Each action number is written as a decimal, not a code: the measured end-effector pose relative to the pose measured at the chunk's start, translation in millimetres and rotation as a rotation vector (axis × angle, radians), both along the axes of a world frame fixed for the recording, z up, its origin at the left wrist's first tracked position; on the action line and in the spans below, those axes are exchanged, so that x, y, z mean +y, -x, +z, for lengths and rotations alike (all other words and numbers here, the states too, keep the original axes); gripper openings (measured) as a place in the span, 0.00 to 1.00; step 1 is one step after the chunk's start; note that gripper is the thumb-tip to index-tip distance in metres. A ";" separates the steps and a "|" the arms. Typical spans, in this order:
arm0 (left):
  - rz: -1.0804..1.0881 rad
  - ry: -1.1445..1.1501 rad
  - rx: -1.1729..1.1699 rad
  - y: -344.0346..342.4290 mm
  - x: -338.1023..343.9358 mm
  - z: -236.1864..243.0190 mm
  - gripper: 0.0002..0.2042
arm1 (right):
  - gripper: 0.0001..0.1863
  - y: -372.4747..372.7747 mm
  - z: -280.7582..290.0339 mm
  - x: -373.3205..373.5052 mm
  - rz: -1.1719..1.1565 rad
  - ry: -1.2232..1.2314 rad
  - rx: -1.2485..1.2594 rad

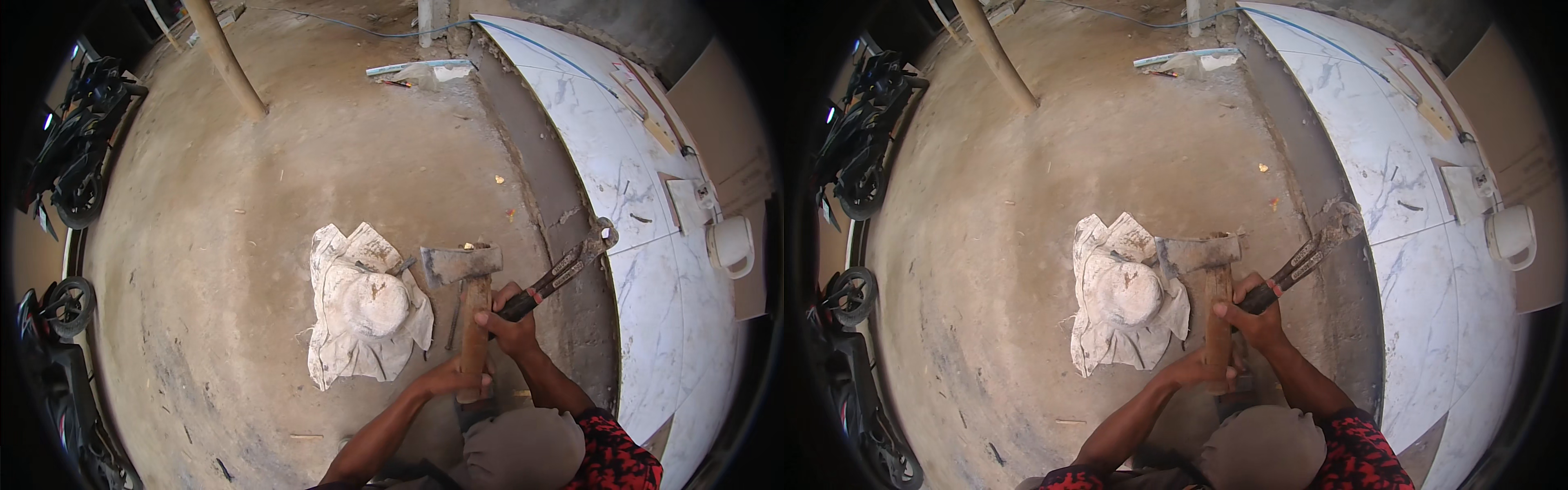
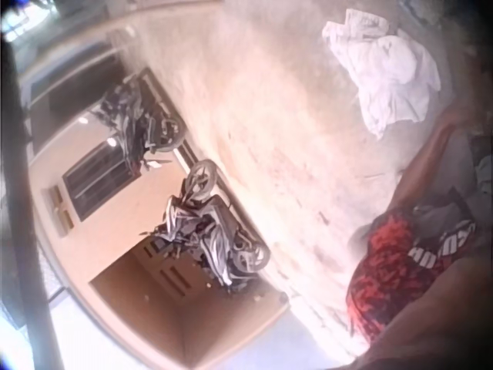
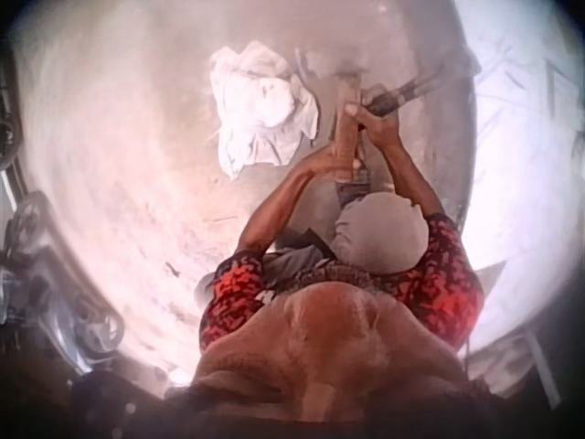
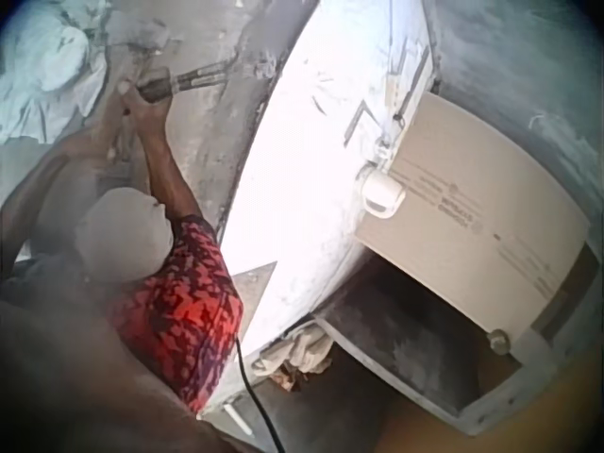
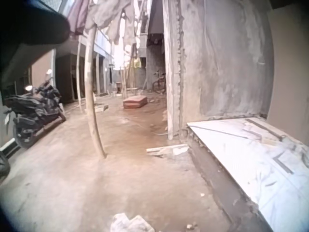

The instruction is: The person sharpens the edge of a small metal blade by rubbing a small rectangular stone against it while holding the blade against a piece of wood for stability.

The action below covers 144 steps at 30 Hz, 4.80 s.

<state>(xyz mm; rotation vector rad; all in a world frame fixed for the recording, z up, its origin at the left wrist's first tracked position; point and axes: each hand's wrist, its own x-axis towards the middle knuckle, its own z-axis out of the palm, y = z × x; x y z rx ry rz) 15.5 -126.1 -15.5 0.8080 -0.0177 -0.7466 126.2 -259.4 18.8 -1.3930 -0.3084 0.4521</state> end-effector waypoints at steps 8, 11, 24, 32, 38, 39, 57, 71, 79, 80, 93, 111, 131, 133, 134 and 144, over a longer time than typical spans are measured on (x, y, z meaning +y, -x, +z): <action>0.160 0.178 0.195 0.3 4.0 1.8 0.12 | 0.15 7.6 -2.1 9.6 -0.101 -0.095 -0.054; 0.188 0.195 0.177 4.1 2.7 -4.1 0.12 | 0.15 8.8 2.5 11.6 -0.077 -0.060 -0.011; 0.214 -0.357 0.031 -7.0 4.5 6.4 0.12 | 0.13 -1.0 -8.7 -14.7 0.007 0.067 -0.073; 0.270 -0.534 0.002 -12.5 2.7 23.7 0.13 | 0.10 -2.2 -13.3 -17.1 0.037 -0.074 0.017; 0.272 -0.721 -0.050 -18.0 2.5 39.7 0.12 | 0.10 -3.6 -18.5 -16.8 0.022 -0.067 0.008; 0.297 -0.776 -0.071 -17.0 1.0 34.9 0.12 | 0.10 -4.0 -20.9 -16.9 0.019 -0.060 0.007; 0.399 -1.074 -0.084 -14.0 -15.8 41.1 0.19 | 0.34 -7.7 -15.6 -17.2 0.087 -0.204 0.276; 0.551 -0.511 0.158 -13.4 -11.7 49.7 0.20 | 0.13 -15.1 -18.9 -33.4 -0.191 0.141 0.169; 0.409 -0.310 0.337 -24.2 -6.2 46.4 0.19 | 0.09 -8.0 -31.9 -56.2 -0.029 0.842 -0.311; 0.410 -0.308 0.335 -25.0 -8.9 44.4 0.19 | 0.08 -7.1 -34.1 -53.4 -0.039 0.800 -0.420; 0.469 -0.376 0.421 -30.0 13.2 37.8 0.15 | 0.09 -3.6 -9.1 -29.9 0.129 1.018 -0.270; 0.464 -0.204 0.416 -37.7 7.2 31.5 0.10 | 0.10 -58.6 -56.0 -49.0 0.167 1.228 -0.248; 0.604 -0.385 0.211 -24.4 8.7 6.9 0.28 | 0.14 -28.5 -44.2 -51.8 0.089 0.927 -0.137; 0.573 -0.509 0.172 -28.1 7.1 6.5 0.29 | 0.12 -38.5 -43.7 -54.9 0.045 0.895 -0.301; 0.573 -0.504 0.167 -27.3 6.3 4.1 0.29 | 0.12 -40.5 -38.8 -53.0 0.042 0.898 -0.306; 0.405 -1.186 -0.267 -11.0 27.6 -10.0 0.36 | 0.16 -25.2 27.0 -1.7 0.362 0.460 -1.095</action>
